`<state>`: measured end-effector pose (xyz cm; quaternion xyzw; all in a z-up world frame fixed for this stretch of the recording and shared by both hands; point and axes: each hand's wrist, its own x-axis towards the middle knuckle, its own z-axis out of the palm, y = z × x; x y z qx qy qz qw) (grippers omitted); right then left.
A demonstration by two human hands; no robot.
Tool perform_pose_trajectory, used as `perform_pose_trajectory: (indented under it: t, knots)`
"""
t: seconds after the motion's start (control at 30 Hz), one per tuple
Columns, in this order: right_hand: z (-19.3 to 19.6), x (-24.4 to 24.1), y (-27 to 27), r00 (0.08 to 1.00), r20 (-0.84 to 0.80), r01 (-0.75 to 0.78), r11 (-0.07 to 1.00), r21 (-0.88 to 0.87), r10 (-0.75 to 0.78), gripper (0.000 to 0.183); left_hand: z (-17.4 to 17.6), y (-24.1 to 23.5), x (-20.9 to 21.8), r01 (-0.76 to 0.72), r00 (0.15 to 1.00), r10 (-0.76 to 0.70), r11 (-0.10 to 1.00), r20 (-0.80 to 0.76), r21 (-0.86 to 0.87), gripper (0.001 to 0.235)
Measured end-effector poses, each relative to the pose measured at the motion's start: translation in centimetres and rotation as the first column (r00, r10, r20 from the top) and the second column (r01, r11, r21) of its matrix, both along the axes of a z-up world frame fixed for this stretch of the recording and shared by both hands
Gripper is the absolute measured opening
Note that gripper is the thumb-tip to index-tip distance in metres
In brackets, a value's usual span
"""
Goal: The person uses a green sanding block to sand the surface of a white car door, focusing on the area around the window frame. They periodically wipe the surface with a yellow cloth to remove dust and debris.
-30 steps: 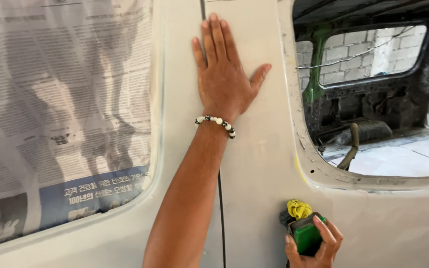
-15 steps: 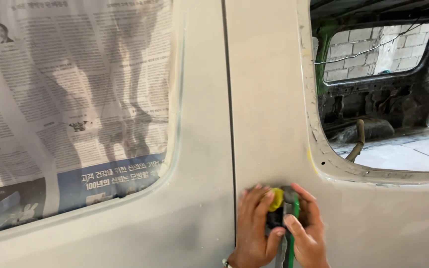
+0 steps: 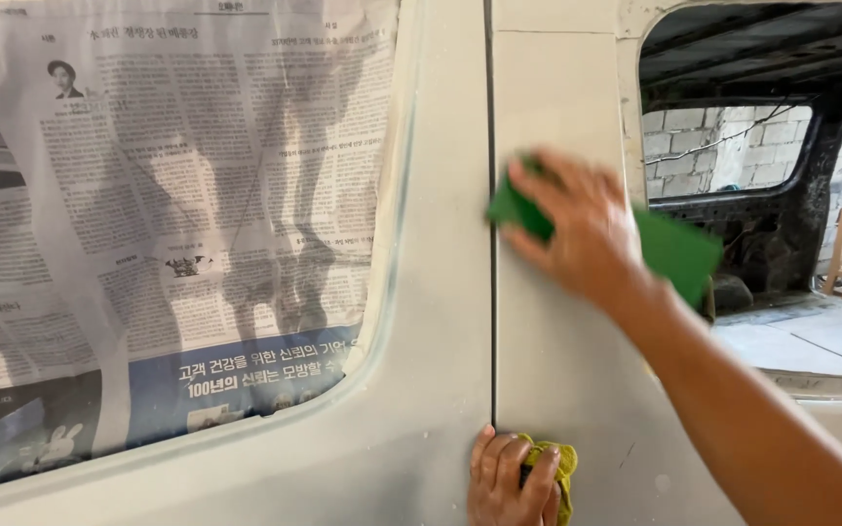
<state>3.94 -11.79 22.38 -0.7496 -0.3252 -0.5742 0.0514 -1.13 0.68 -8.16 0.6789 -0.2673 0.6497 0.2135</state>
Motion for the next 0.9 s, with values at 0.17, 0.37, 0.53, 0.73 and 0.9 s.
perform_pose_trajectory:
  t: [0.17, 0.37, 0.53, 0.73, 0.9]
  knots:
    - [1.4, 0.3, 1.1, 0.997, 0.051, -0.067, 0.994, 0.086, 0.062, 0.069, 0.1, 0.1, -0.4, 0.015, 1.0, -0.015, 1.0, -0.02, 0.013, 0.038]
    - [-8.3, -1.6, 1.5, 0.994, 0.014, -0.109, 0.993, 0.053, 0.109, 0.071, -0.7, 0.2, 0.7, 0.048, 0.999, -0.048, 0.999, 0.016, 0.009, 0.038]
    - [3.8, 2.8, 1.3, 0.995, 0.086, -0.071, 0.986, 0.151, 0.059, 0.071, -0.1, -0.1, -0.1, 0.063, 0.998, -0.063, 0.998, 0.014, 0.019, 0.034]
    - [-1.4, 0.4, 2.0, 0.994, 0.098, -0.055, 0.987, 0.15, 0.041, 0.069, -1.8, -1.1, 1.8, 0.011, 0.999, -0.01, 1.0, 0.046, -0.024, 0.035]
    - [6.3, 2.9, 1.9, 0.993, 0.107, -0.056, 0.993, 0.1, 0.045, 0.066, -2.3, -0.7, 2.8, 0.01, 0.997, -0.01, 1.0, 0.077, 0.001, 0.038]
